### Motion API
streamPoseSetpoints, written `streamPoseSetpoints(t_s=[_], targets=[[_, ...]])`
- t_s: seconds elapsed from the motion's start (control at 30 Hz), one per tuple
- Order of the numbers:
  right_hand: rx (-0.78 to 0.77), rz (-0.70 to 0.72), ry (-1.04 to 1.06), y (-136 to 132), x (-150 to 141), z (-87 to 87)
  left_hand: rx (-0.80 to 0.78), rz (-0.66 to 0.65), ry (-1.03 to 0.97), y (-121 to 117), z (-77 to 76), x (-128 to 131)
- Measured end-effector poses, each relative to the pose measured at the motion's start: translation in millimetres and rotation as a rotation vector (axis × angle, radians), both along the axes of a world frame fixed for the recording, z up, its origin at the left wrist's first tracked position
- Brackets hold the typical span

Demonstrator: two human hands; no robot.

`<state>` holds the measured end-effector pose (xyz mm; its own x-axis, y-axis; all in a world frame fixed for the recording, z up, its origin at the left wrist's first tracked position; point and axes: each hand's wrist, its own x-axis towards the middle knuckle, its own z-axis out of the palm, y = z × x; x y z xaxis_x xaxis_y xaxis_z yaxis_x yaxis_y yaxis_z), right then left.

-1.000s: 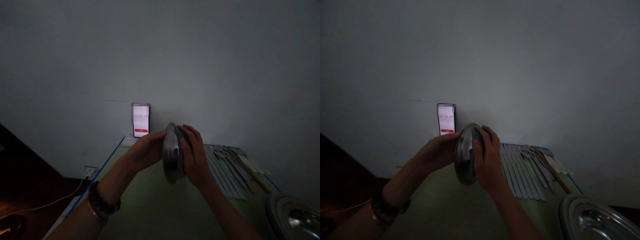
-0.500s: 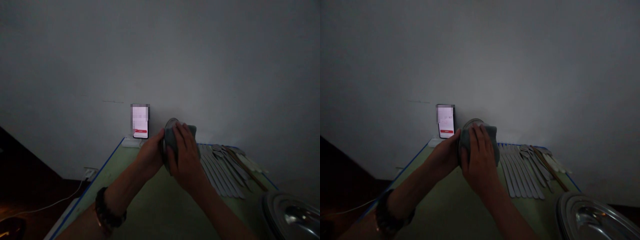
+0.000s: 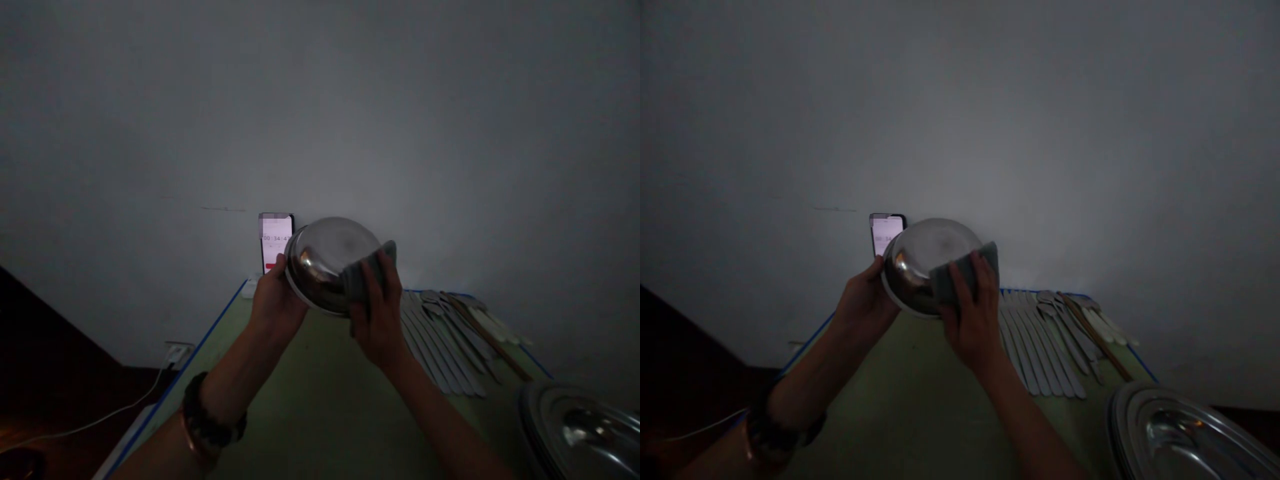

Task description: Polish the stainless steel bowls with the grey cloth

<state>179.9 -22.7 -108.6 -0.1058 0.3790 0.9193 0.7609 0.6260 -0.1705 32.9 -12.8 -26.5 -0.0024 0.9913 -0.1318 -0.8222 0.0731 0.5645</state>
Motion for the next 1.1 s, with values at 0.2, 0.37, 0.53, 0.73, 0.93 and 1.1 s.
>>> streamPoseSetpoints(t_s=[0.2,0.37,0.53,0.73,0.93,1.1], targets=[[-0.22,0.108,0.487,7.7,5.9,8.1,-0.02,-0.053,0.07,0.0,-0.6,0.3],[-0.42,0.117,0.685,14.4,21.2,23.0,0.019,-0.095,0.313,-8.9,-6.4,5.7],[-0.365,0.085,0.588,9.7,21.5,30.9,0.202,-0.139,0.591,-16.4,-10.5,7.5],[-0.182,0.022,0.072,-15.4,-5.7,38.7,0.219,-0.238,0.544,-12.5,-15.0,6.4],[-0.093,-0.008,-0.276,-30.7,-34.5,31.1,0.057,-0.12,0.289,-7.0,-7.2,5.3],[-0.027,0.011,-0.337,-27.4,-32.6,15.6,-0.098,-0.04,0.144,-6.4,7.3,0.1]])
